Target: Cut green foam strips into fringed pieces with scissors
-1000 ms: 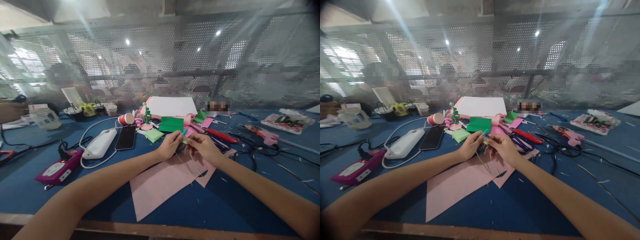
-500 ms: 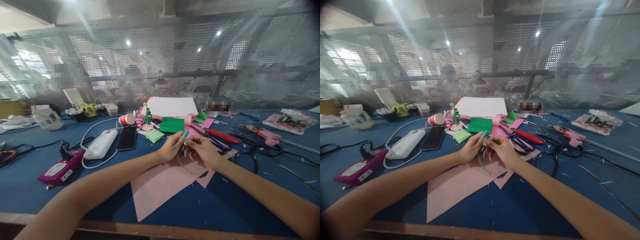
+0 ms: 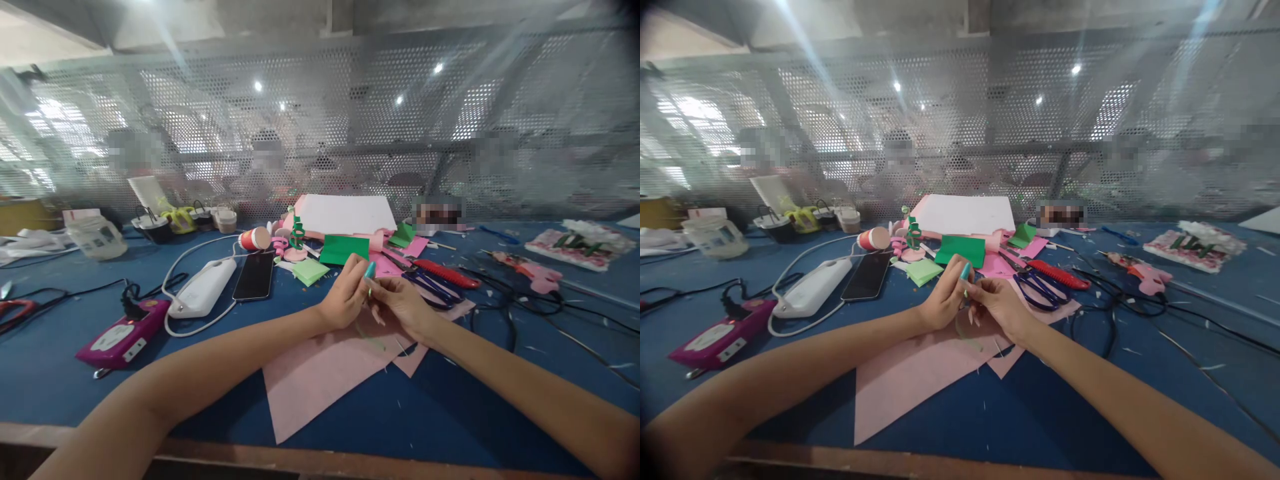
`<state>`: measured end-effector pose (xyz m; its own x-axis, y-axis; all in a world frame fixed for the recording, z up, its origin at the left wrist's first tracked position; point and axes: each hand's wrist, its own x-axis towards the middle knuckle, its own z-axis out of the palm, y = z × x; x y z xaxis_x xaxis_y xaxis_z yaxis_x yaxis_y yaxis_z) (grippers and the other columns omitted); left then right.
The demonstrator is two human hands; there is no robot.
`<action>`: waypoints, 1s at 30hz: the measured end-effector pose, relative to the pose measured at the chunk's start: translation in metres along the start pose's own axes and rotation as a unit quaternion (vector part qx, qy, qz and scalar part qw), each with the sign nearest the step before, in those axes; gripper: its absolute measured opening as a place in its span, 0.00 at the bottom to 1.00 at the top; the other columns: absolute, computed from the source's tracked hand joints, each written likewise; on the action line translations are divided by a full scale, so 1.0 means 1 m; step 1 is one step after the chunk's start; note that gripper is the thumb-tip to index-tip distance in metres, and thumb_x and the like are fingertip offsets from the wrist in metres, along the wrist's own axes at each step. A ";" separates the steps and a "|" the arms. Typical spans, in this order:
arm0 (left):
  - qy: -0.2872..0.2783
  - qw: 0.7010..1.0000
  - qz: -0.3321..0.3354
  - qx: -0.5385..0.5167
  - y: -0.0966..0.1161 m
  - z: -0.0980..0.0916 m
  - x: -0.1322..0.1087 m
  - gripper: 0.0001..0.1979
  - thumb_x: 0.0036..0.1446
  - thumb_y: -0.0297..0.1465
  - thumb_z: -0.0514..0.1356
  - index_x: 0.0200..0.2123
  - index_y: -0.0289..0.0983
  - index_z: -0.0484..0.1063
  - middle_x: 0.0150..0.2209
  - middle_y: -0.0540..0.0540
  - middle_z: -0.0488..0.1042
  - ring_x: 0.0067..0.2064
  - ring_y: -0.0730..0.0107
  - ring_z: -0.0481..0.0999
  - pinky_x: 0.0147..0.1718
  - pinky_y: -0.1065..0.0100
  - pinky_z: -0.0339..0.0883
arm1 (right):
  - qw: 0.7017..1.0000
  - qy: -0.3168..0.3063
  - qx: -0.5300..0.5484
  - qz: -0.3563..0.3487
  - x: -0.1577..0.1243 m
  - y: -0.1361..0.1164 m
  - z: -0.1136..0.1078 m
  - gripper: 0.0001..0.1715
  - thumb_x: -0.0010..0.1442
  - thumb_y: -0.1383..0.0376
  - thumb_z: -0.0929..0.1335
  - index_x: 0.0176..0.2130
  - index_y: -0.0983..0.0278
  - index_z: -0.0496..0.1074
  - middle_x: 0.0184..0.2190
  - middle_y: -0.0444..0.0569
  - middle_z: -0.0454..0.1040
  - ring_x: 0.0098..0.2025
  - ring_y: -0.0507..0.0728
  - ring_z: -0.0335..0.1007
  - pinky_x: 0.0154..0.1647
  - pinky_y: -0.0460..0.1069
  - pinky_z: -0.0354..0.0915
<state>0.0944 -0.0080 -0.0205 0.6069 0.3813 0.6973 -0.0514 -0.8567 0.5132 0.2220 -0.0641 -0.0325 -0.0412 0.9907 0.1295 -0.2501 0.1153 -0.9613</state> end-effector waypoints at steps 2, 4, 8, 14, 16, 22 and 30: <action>0.003 1.000 0.000 -0.007 0.001 0.000 0.001 0.22 0.60 0.47 0.37 0.29 0.38 0.58 0.34 0.42 0.59 0.39 0.64 0.61 0.42 0.59 0.62 | 1.000 0.003 -0.006 0.001 0.000 0.000 0.002 0.24 0.40 0.50 0.74 0.19 0.65 0.64 0.12 0.40 0.65 0.11 0.46 0.58 0.10 0.42 0.52; 0.011 1.000 -0.007 -0.017 0.002 0.001 0.001 0.22 0.60 0.47 0.38 0.27 0.38 0.58 0.34 0.42 0.59 0.39 0.64 0.61 0.42 0.60 0.62 | 1.000 0.013 -0.018 0.004 0.000 0.000 0.003 0.24 0.40 0.49 0.73 0.19 0.65 0.64 0.12 0.40 0.64 0.10 0.46 0.57 0.09 0.42 0.51; 0.027 0.999 -0.015 -0.039 0.001 0.003 0.003 0.21 0.60 0.46 0.41 0.26 0.38 0.59 0.33 0.44 0.59 0.38 0.65 0.61 0.41 0.61 0.62 | 0.999 0.033 -0.027 0.003 0.000 0.003 0.004 0.25 0.42 0.47 0.72 0.19 0.65 0.64 0.10 0.40 0.63 0.10 0.46 0.56 0.09 0.42 0.50; 0.068 0.995 -0.068 -0.011 -0.003 0.005 0.004 0.15 0.62 0.38 0.43 0.26 0.38 0.59 0.32 0.46 0.57 0.37 0.68 0.60 0.40 0.63 0.61 | 0.991 0.044 -0.107 -0.063 -0.001 0.003 0.001 0.27 0.52 0.43 0.64 0.20 0.63 0.63 0.14 0.42 0.64 0.13 0.49 0.60 0.12 0.44 0.56; 0.072 0.995 -0.064 -0.005 -0.004 0.006 0.004 0.14 0.62 0.36 0.45 0.25 0.37 0.57 0.32 0.47 0.57 0.36 0.69 0.60 0.39 0.64 0.60 | 0.977 0.042 -0.174 -0.111 -0.003 0.000 0.000 0.25 0.54 0.46 0.63 0.22 0.62 0.63 0.14 0.41 0.63 0.15 0.49 0.60 0.14 0.45 0.57; 0.067 0.996 -0.062 -0.007 -0.007 0.009 0.005 0.13 0.61 0.33 0.47 0.24 0.37 0.55 0.31 0.48 0.56 0.35 0.71 0.60 0.37 0.67 0.59 | 0.939 0.059 -0.294 -0.168 -0.005 -0.004 -0.004 0.21 0.57 0.48 0.62 0.25 0.61 0.61 0.16 0.41 0.63 0.18 0.50 0.61 0.18 0.45 0.56; 0.003 0.988 -0.135 -0.079 -0.010 0.009 0.002 0.18 0.61 0.43 0.43 0.28 0.36 0.60 0.27 0.50 0.61 0.30 0.73 0.60 0.31 0.69 0.57 | 0.943 0.095 -0.265 -0.177 -0.003 -0.005 -0.010 0.21 0.59 0.48 0.61 0.26 0.61 0.62 0.15 0.41 0.64 0.16 0.51 0.60 0.18 0.47 0.57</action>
<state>0.1028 -0.0019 -0.0289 0.6106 0.5914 0.5268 -0.0117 -0.6583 0.7526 0.2330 -0.0670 -0.0310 0.1411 0.8721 0.4685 0.3042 0.4121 -0.8588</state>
